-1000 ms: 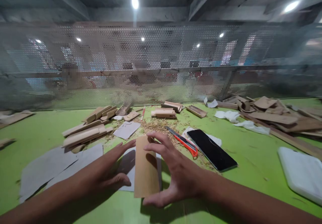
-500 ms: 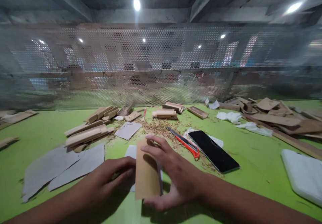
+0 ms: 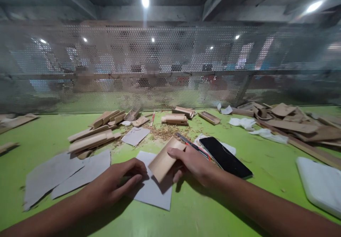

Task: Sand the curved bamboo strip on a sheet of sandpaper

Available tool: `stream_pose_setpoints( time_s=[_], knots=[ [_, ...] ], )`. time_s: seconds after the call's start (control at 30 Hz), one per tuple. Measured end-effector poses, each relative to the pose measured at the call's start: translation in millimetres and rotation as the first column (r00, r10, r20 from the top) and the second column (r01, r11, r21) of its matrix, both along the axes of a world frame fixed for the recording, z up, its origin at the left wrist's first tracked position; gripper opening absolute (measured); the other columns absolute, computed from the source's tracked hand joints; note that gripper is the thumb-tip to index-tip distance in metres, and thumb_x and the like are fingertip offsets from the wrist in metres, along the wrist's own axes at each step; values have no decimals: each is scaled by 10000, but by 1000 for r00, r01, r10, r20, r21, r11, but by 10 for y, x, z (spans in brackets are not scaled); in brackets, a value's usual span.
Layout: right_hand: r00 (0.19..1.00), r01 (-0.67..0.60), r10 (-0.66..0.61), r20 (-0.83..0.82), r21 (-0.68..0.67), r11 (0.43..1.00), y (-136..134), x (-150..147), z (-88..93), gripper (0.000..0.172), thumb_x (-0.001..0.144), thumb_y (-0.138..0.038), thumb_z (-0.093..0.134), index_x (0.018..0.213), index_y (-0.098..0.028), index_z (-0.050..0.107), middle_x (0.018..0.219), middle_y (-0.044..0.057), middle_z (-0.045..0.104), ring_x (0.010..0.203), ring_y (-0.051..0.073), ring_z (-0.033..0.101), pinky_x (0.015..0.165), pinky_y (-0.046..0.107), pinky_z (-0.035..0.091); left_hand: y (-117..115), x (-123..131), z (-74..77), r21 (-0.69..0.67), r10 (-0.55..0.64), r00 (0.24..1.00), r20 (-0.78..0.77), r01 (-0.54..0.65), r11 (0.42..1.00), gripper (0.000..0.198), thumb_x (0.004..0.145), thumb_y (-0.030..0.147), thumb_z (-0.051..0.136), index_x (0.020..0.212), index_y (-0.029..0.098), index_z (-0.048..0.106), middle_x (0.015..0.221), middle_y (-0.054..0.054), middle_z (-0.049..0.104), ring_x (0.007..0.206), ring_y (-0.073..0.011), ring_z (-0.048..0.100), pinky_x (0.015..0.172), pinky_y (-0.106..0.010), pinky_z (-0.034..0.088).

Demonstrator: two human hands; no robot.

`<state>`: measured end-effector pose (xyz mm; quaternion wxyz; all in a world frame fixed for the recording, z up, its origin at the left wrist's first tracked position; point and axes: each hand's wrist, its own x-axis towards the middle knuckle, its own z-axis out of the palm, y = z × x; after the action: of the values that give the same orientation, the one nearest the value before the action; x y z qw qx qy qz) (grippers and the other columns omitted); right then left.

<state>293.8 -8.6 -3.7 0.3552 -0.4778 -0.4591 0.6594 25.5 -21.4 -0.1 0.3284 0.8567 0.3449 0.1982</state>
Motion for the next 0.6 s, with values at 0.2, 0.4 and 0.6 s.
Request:
stream_pose_setpoints(
  time_s=[0.2,0.4,0.6],
  knots=[
    [856,-181,-31,517,355,917,-42,-35,1,490,914,-457,689,1275,-141,587,662,-36,569,553,147,548,493,252,442,29,-73,-115,35,-16,999,-43,17,999,421,996,342,595,1392,219,520,1432,-143,600,1257,-312,607,1060,-455,486],
    [570,-613,-75,818,485,624,-93,88,42,697,874,-503,709,1475,-183,562,1483,225,483,1317,403,533,1074,581,452,15,-104,-139,125,-5,974,-227,34,992,515,1026,396,586,1511,247,501,1599,-107,471,1458,-352,422,1222,-543,307],
    [436,-800,217,873,266,538,-21,329,74,1121,683,-637,864,1624,-418,295,1718,118,224,1522,485,271,1135,655,379,38,-142,-67,96,-24,978,-206,45,994,525,1016,394,620,1514,271,509,1574,-85,497,1404,-323,486,1191,-480,377]
  ],
)
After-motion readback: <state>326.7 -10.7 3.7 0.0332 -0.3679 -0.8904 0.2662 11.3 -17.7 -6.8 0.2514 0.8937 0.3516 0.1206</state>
